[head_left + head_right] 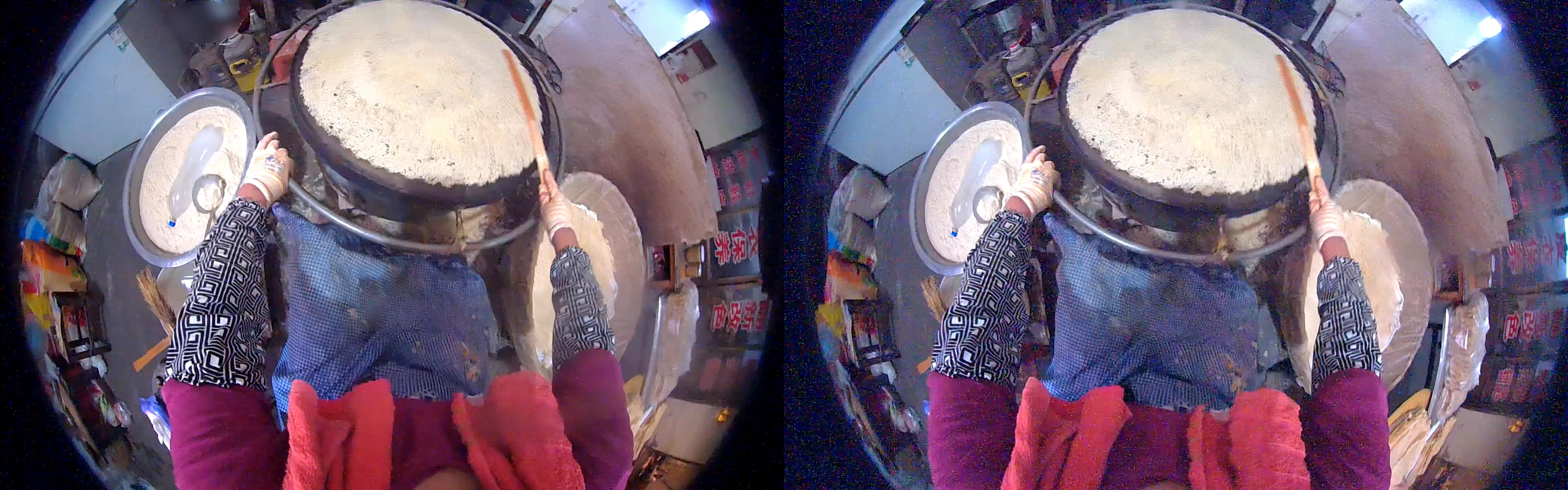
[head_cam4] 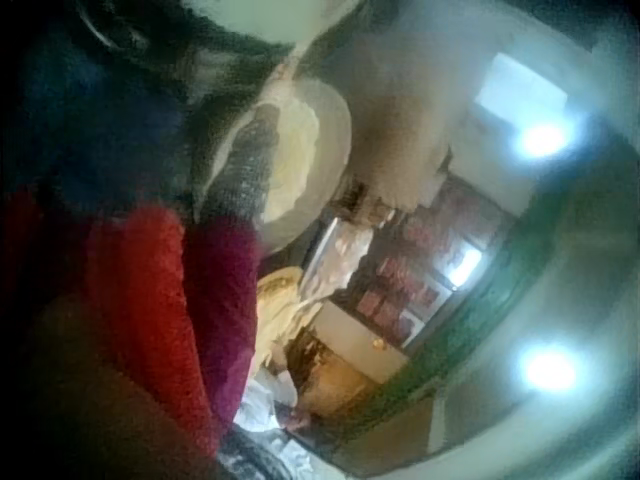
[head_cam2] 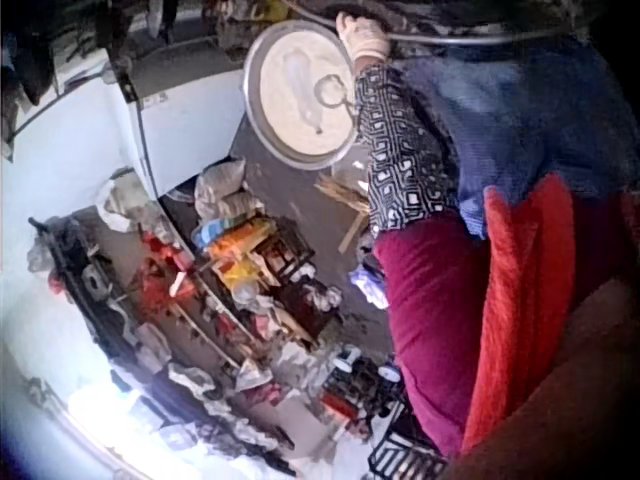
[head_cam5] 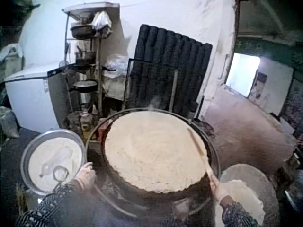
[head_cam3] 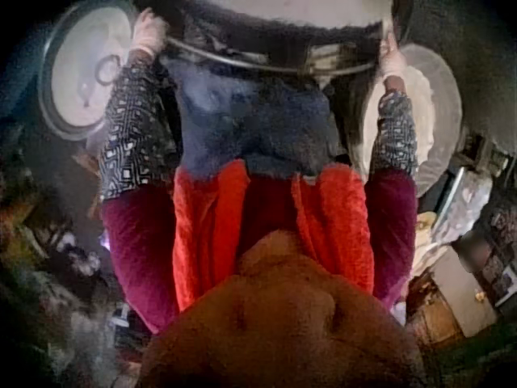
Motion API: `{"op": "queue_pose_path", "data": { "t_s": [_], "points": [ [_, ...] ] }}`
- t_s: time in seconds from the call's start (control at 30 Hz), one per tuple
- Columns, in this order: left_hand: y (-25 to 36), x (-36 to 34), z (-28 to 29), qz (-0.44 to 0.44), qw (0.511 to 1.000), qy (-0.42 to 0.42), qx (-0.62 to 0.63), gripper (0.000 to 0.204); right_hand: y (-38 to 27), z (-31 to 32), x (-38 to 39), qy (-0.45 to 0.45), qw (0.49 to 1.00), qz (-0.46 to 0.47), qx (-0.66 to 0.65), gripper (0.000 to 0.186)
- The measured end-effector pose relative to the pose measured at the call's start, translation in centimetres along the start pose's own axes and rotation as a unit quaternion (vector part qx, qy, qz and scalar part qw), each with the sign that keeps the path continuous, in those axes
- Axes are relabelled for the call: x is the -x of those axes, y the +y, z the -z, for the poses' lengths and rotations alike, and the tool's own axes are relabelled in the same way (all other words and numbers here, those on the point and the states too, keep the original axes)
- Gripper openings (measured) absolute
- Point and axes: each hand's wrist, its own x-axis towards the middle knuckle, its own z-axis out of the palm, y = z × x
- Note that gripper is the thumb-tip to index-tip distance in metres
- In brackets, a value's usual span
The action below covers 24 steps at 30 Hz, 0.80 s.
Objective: The person cleans a large griddle using a blue scraper and a cloth, then pours batter from a bowl onto the griddle and spreads it into a thin layer using a long wooden stick.
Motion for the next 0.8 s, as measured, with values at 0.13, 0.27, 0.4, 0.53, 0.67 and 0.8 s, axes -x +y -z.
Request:
{"op": "queue_pose_path", "data": {
  "t_s": [0.13,0.27,0.4,0.53,0.67,0.8],
  "points": [
    [-2.4,-2.9,-0.7,-0.024,1.0,0.017,-0.009,0.018,-0.2,1.7,-5.2,0.036,0.991,-0.068,0.109,0.042],
    [-3.5,-3.8,-2.6,-0.034,0.996,0.044,-0.067,0.014,-0.2,0.1,-6.0,0.026,0.967,-0.159,-0.199,0.038],
    [-3.3,-2.6,-3.3,-0.017,0.998,0.0,-0.065,0.015,-7.2,-1.2,2.3,-0.047,0.942,-0.146,-0.299,0.038],
    [1.9,-2.6,0.1,-0.007,0.999,-0.034,-0.039,0.014,-10.3,-2.4,14.2,-0.051,0.956,0.013,-0.289,0.06],
    [8.0,3.4,3.8,0.02,0.996,-0.049,0.073,0.014,-21.6,-5.5,22.3,-0.195,0.945,0.119,-0.234,0.064],
    [18.6,6.3,8.1,0.013,0.971,0.05,0.234,0.014,-32.8,-1.1,26.0,-0.482,0.772,-0.013,-0.414,0.056]
  ]
}}
